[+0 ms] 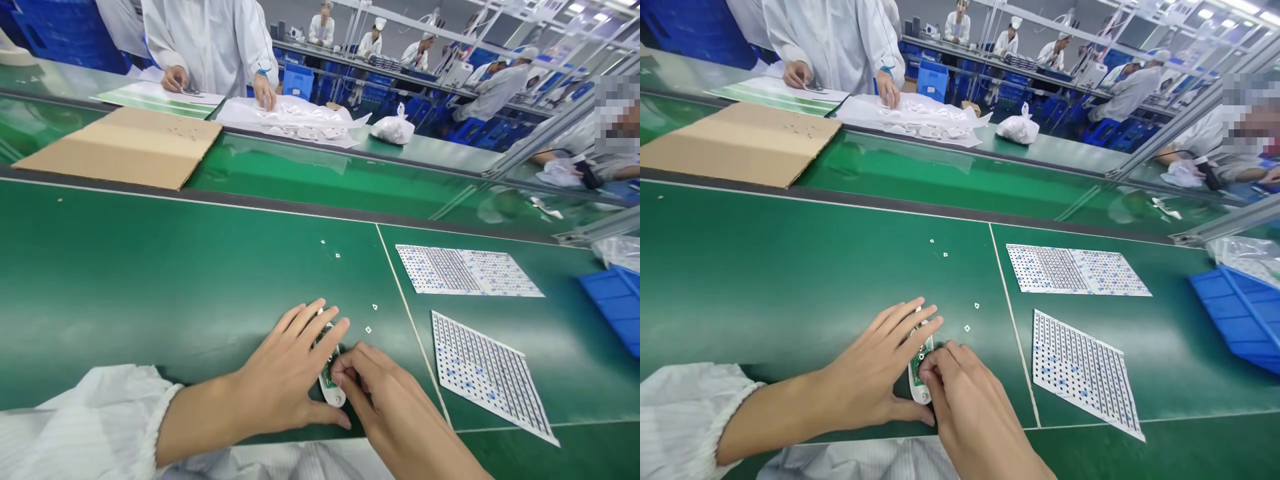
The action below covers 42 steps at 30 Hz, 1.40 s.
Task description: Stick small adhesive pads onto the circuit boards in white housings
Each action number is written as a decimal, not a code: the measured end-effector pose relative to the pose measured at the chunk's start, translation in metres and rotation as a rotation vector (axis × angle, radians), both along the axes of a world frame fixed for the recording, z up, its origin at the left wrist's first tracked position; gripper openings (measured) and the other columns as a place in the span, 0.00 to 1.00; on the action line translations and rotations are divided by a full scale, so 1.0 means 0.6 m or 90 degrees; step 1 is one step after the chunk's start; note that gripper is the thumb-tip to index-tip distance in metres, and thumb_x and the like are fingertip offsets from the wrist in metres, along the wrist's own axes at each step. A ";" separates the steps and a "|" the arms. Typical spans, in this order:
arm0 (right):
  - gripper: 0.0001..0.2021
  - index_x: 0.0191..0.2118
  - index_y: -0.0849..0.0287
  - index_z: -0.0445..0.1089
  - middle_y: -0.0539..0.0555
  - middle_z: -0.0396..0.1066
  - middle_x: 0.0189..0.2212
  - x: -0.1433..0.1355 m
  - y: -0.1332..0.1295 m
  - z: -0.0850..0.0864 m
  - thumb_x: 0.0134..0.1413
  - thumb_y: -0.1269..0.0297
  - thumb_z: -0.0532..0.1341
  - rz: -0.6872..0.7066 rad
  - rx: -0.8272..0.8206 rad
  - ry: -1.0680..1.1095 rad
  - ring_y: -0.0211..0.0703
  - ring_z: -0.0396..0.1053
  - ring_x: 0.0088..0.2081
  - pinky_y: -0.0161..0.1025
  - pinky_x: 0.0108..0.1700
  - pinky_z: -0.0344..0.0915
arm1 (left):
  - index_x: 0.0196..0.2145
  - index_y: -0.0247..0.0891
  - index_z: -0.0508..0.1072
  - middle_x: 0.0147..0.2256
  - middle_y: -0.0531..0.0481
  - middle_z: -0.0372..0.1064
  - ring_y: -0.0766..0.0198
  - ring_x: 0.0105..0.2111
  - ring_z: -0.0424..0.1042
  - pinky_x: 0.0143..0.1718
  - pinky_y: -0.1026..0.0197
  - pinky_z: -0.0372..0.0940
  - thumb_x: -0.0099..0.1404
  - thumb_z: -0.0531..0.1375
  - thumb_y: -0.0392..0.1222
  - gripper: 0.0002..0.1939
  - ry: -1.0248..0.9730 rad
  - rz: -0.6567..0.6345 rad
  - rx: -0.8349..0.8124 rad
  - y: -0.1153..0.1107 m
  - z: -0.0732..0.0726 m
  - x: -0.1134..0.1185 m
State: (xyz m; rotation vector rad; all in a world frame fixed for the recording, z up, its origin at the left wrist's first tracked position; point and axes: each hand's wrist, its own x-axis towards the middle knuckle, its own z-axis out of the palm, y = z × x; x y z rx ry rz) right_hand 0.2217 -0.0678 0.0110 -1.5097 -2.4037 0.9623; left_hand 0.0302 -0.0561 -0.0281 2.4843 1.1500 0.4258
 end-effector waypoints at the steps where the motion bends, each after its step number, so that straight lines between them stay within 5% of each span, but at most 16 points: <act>1: 0.10 0.33 0.53 0.60 0.48 0.66 0.32 -0.001 0.001 0.000 0.69 0.68 0.49 0.010 0.003 -0.004 0.42 0.68 0.32 0.36 0.29 0.59 | 0.65 0.31 0.51 0.66 0.36 0.53 0.41 0.67 0.47 0.63 0.38 0.54 0.55 0.60 0.74 0.54 0.002 -0.003 0.002 0.000 0.001 0.001; 8: 0.09 0.33 0.54 0.62 0.50 0.68 0.31 -0.011 0.004 -0.002 0.66 0.71 0.50 0.008 0.095 -0.013 0.43 0.70 0.31 0.35 0.24 0.58 | 0.65 0.31 0.51 0.66 0.35 0.52 0.42 0.67 0.47 0.63 0.39 0.54 0.56 0.61 0.73 0.54 0.001 -0.012 -0.001 0.001 0.003 0.001; 16: 0.05 0.34 0.52 0.62 0.43 0.67 0.22 0.002 0.008 0.001 0.63 0.68 0.57 -0.083 0.014 -0.006 0.38 0.65 0.20 0.33 0.21 0.56 | 0.66 0.33 0.48 0.66 0.36 0.51 0.42 0.68 0.45 0.63 0.38 0.55 0.54 0.64 0.71 0.55 -0.015 -0.010 -0.033 0.000 0.003 -0.001; 23: 0.16 0.32 0.55 0.64 0.50 0.66 0.26 -0.014 -0.023 -0.001 0.70 0.64 0.45 -0.007 0.340 -0.075 0.39 0.68 0.23 0.34 0.19 0.58 | 0.66 0.35 0.50 0.66 0.37 0.53 0.44 0.68 0.46 0.64 0.40 0.55 0.63 0.60 0.63 0.44 -0.030 0.008 -0.023 -0.002 0.001 0.000; 29: 0.22 0.26 0.57 0.63 0.50 0.63 0.22 -0.038 -0.029 -0.009 0.70 0.70 0.41 0.004 0.467 -0.187 0.39 0.66 0.21 0.35 0.17 0.55 | 0.66 0.34 0.49 0.66 0.36 0.53 0.43 0.68 0.45 0.63 0.39 0.55 0.61 0.63 0.55 0.44 -0.028 0.000 -0.027 -0.002 0.004 0.000; 42: 0.22 0.27 0.56 0.61 0.50 0.61 0.21 -0.037 -0.028 -0.005 0.70 0.69 0.39 0.028 0.426 -0.191 0.39 0.65 0.20 0.35 0.16 0.51 | 0.66 0.32 0.48 0.66 0.36 0.52 0.45 0.68 0.45 0.64 0.41 0.54 0.62 0.62 0.59 0.45 -0.006 -0.004 -0.017 -0.001 0.008 0.000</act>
